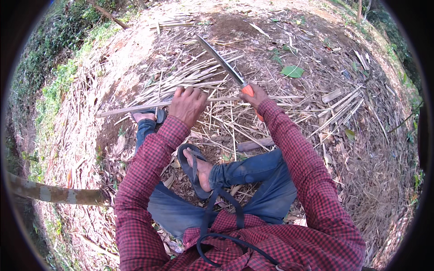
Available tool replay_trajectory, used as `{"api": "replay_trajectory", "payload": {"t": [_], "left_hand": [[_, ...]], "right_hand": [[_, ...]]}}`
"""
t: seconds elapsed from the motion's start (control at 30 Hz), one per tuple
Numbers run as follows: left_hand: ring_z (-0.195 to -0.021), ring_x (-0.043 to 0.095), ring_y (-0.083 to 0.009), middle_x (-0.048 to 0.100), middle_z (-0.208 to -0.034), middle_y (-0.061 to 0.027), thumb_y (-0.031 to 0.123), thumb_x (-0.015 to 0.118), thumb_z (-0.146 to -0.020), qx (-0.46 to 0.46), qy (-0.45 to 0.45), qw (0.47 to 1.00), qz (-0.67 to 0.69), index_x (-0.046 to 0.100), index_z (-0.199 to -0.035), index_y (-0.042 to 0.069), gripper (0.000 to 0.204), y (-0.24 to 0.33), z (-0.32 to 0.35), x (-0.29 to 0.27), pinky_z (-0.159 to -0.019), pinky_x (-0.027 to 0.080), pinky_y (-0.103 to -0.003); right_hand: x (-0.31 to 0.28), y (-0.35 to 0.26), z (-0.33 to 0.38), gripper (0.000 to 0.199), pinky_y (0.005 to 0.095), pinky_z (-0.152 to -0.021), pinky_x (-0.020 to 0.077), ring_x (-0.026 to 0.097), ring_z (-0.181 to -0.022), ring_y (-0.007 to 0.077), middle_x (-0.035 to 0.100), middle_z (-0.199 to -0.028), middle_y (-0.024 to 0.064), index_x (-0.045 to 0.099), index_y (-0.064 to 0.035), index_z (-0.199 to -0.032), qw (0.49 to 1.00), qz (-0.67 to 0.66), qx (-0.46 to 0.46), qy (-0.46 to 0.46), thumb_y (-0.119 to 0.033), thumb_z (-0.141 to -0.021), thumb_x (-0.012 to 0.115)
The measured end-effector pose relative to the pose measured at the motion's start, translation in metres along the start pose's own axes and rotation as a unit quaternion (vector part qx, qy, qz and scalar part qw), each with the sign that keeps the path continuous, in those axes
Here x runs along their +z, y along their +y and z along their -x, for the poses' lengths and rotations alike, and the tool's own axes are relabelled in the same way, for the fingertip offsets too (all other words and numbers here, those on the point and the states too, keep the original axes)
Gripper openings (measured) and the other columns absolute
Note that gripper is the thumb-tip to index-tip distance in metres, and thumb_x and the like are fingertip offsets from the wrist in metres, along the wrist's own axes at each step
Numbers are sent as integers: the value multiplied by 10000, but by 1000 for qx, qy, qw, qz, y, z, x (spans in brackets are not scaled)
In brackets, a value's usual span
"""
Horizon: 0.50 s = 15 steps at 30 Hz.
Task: The person sits on the ground in a wooded area and uses a machete to split long bamboo stalks into thin strips. They hold the stalks with one hand and strike them with the machete in the other, occasionally adjusting the pieces and discarding offcuts.
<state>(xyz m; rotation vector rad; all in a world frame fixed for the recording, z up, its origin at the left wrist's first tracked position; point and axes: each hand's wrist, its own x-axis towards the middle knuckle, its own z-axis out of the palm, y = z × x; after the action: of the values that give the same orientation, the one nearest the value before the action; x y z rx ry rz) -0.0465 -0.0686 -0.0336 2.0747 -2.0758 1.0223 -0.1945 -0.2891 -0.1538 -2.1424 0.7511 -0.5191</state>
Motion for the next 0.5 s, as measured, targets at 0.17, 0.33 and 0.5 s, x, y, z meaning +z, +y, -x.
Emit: {"api": "replay_trajectory", "payload": {"t": [0.17,0.33,0.5], "left_hand": [[-992,543,-235,525,-1097,-167,178,602,-820,-298,49,811,501,560,-1087,42,303,59,87,-14,-835,438,-359],[-929,526,-227,527,-986,-127,499,406,-901,-484,460,286,688,464,-1185,55,530,39,75,9,-856,420,-369],[-469,316,-107,318,-541,9,544,343,-904,-445,531,288,661,443,-731,120,469,-12,51,33,-450,340,-266]], "right_hand": [[25,18,2,530,373,-804,452,590,-880,288,608,-954,168,548,-46,-1061,997,-80,2,-4,-425,-705,647],[30,18,7,546,387,-806,455,596,-868,308,612,-939,182,537,-33,-1082,998,-44,18,-39,-419,-712,645],[24,-20,24,560,415,-805,461,595,-880,355,603,-935,231,469,-11,-1137,999,44,11,27,-402,-760,605]]}}
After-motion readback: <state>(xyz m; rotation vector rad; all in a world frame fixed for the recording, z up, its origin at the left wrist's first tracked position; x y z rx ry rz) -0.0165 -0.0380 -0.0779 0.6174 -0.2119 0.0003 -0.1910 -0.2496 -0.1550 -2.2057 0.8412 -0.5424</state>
